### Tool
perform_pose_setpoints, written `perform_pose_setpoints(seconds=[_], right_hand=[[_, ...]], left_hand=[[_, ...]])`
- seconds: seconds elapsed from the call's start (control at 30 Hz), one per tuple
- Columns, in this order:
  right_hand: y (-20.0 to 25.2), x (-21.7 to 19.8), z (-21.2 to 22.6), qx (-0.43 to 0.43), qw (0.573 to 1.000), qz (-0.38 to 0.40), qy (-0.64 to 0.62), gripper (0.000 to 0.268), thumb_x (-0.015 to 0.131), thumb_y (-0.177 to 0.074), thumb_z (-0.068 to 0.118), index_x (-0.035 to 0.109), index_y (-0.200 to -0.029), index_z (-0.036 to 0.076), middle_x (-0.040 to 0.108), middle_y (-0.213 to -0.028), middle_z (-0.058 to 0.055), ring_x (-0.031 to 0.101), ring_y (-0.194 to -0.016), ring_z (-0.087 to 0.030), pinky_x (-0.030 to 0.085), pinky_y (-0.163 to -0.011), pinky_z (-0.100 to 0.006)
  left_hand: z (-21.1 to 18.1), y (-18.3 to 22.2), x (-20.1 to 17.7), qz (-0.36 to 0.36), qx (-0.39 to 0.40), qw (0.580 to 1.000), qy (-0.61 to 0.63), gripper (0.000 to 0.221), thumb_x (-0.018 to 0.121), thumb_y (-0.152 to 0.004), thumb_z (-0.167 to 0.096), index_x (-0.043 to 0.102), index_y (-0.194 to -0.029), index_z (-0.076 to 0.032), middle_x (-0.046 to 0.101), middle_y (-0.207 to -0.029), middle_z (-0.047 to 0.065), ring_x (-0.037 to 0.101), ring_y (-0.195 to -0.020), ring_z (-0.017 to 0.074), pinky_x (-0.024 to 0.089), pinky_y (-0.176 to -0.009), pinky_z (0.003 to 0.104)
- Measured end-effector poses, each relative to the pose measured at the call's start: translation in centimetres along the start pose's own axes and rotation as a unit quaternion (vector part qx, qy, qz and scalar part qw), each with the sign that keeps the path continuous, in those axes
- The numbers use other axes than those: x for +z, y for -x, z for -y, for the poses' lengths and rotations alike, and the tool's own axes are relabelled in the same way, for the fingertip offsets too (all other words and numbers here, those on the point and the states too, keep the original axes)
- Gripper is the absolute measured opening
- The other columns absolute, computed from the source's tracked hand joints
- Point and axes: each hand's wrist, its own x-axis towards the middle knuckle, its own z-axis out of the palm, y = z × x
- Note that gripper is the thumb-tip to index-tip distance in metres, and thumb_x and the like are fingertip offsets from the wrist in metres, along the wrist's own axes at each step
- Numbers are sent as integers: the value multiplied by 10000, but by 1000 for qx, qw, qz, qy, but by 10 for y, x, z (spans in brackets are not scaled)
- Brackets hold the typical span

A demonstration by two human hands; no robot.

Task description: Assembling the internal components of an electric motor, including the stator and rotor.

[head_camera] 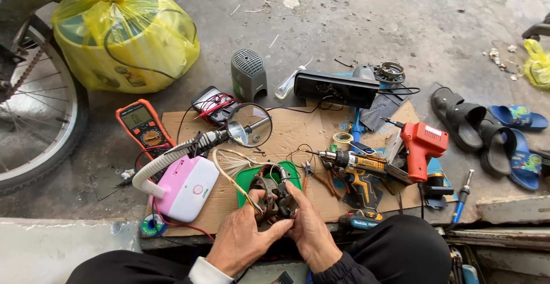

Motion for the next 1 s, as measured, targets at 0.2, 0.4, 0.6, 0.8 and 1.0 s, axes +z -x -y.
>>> perform_pose_setpoints(seconds=[0.2,0.4,0.6,0.8,1.0], right_hand=[[10,13,-18,3,999,-33,-38,410,753,-976,431,786,-1241,120,827,-1067,-112,722,-850,-286,548,-807,-437],[5,15,-37,18,999,-13,-28,427,769,-957,446,807,-1254,142,820,-1041,-130,620,-799,-251,502,-821,-405],[17,22,-40,16,1000,24,1,438,782,-966,397,828,-1327,155,778,-1068,-43,579,-830,-205,509,-857,-425],[37,39,-47,-27,999,38,-22,347,777,-963,230,703,-1257,62,790,-1210,-120,701,-1085,-274,524,-984,-417],[22,33,-65,-66,997,30,-39,344,784,-952,274,697,-1232,95,769,-1202,-87,643,-1068,-221,478,-921,-379]], left_hand=[[69,-12,52,-209,79,973,-49,755,903,-817,-429,596,-1489,-276,746,-1141,42,710,-1043,344,547,-948,493],[66,11,34,-170,-10,985,-20,538,788,-858,-487,666,-1316,-232,758,-1203,-9,705,-1254,232,560,-1036,466],[66,18,30,-142,-85,986,-5,636,744,-871,-510,639,-1363,-120,605,-1368,4,579,-1401,202,470,-1194,401],[97,10,50,-208,-99,967,106,450,664,-864,-227,668,-1295,-99,750,-1298,135,685,-1283,342,527,-1138,426],[60,40,28,-228,-163,939,201,897,638,-934,-214,294,-1747,-372,931,-991,39,755,-1098,425,561,-955,417]])
